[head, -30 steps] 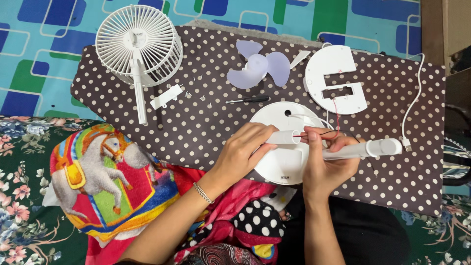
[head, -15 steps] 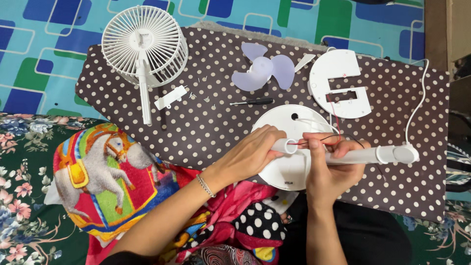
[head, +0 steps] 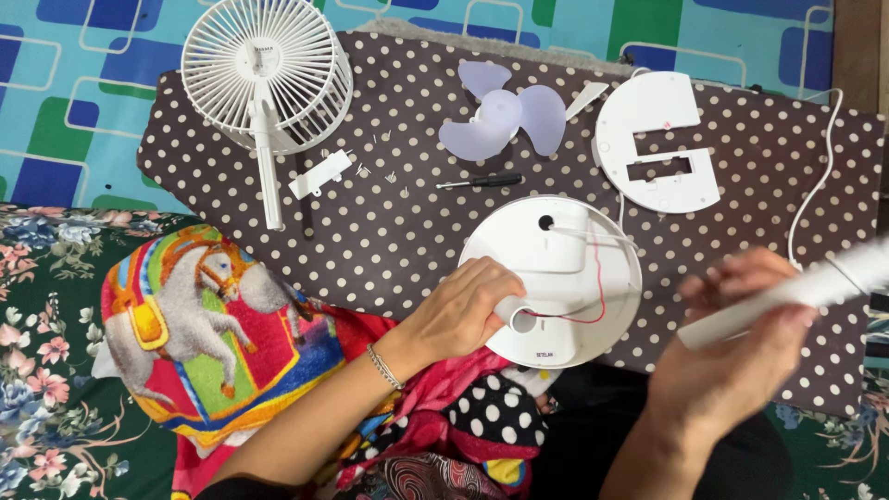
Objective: The person assembles a white electric fan by connecting the base to the neck, threading wires through the stand, and attaching the fan head. They use a screwdriver to secure components and align the parts.
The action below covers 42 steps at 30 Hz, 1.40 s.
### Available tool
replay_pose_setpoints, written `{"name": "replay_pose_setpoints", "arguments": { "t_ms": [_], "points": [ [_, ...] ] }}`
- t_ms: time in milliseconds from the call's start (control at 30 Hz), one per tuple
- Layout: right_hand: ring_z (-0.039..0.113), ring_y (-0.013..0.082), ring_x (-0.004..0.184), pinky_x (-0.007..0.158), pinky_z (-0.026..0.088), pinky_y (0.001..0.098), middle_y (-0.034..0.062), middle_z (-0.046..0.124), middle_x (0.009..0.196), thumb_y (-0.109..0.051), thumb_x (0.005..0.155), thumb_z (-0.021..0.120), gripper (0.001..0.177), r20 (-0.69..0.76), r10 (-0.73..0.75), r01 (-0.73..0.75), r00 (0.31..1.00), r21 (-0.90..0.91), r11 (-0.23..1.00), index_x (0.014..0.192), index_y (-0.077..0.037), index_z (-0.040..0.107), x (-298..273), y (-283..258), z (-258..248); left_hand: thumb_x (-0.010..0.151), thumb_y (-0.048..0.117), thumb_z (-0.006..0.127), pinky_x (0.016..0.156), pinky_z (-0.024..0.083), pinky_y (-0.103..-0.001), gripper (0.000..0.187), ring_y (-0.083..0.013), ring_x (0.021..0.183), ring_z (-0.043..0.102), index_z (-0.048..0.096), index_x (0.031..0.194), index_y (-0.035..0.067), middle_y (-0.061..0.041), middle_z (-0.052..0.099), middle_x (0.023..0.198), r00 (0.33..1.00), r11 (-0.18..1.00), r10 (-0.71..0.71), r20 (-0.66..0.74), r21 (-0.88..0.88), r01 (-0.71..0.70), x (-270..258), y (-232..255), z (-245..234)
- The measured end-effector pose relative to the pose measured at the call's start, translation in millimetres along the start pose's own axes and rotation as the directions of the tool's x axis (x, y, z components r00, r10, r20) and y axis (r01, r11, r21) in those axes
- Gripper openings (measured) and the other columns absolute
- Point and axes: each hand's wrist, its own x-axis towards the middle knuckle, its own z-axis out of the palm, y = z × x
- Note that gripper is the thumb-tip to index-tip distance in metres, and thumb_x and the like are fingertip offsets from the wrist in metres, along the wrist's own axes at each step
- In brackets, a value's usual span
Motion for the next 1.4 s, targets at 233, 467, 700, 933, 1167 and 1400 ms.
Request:
{"name": "replay_pose_setpoints", "arguments": {
  "t_ms": [233,467,700,933,1167,1400],
  "points": [
    [0.044,0.0099,0.061,0.057,0.036,0.0226,0.0044,0.049,0.077,-0.024,0.125,0.057,0.025,-0.083,0.060,-0.055,0.995,0.054,0.997,0.120,0.001,0.056,-10.7,-8.5,-31.4,0.083,-0.007,0.071,0.085,0.052,-0.045,0.056,-0.0348,0.097,0.065,0.041,0.129,0.004,-0.014,0.064,0.109,0.997,0.999,0.032,-0.070,0.039,-0.030,-5.4,2.3,-8.5],
    [0.071,0.0204,0.070,0.057,0.060,0.0296,0.0159,0.070,0.100,-0.009,0.109,0.073,0.024,0.066,-0.106,0.081,0.992,0.299,0.951,0.123,-0.001,0.055,-27.9,-35.9,-14.7,0.081,-0.009,0.066,0.089,0.054,-0.045,0.053,-0.0357,0.102,0.067,0.044,0.128,0.005,-0.015,0.065,0.110,0.997,0.997,0.008,-0.071,0.076,-0.003,-12.3,1.4,-13.2],
    [0.072,0.0241,0.084,0.074,0.064,0.0350,0.0193,0.067,0.101,0.012,0.097,0.069,0.022,0.253,0.205,-0.226,0.945,0.055,0.973,0.115,0.008,0.057,-47.1,-37.2,24.5,0.087,-0.003,0.070,0.088,0.054,-0.045,0.050,-0.0357,0.102,0.067,0.042,0.128,0.005,-0.015,0.065,0.111,0.997,0.995,0.024,-0.078,0.094,-0.016,-8.4,4.4,-12.7],
    [0.070,0.0193,0.079,0.072,0.061,0.0309,0.0169,0.068,0.099,0.012,0.091,0.071,0.029,0.201,0.299,-0.286,0.933,-0.094,0.954,0.118,0.008,0.059,-30.7,-32.0,32.4,0.088,-0.003,0.068,0.087,0.053,-0.047,0.051,-0.0367,0.099,0.065,0.039,0.131,0.002,-0.016,0.063,0.112,0.996,0.993,-0.001,-0.091,0.113,0.012,-6.9,6.9,-11.8],
    [0.066,0.0135,0.081,0.072,0.056,0.0257,0.0125,0.069,0.097,0.009,0.094,0.071,0.025,0.145,0.316,-0.286,0.938,-0.197,0.938,0.117,0.007,0.061,-31.9,-31.8,32.6,0.089,-0.002,0.070,0.086,0.052,-0.046,0.051,-0.0363,0.098,0.064,0.039,0.130,0.003,-0.016,0.063,0.111,0.994,0.994,-0.003,-0.111,0.107,0.015,-6.6,7.8,-11.2],
    [0.066,0.0162,0.094,0.082,0.057,0.0279,0.0160,0.066,0.113,0.013,0.092,0.070,0.026,0.222,0.224,-0.159,0.949,-0.274,0.948,0.116,0.009,0.061,-37.0,-33.9,30.7,0.087,-0.005,0.069,0.084,0.052,-0.045,0.054,-0.0355,0.097,0.064,0.039,0.132,0.002,-0.015,0.064,0.111,0.995,0.992,0.004,-0.097,0.128,0.008,-7.2,8.7,-11.6]
  ]
}}
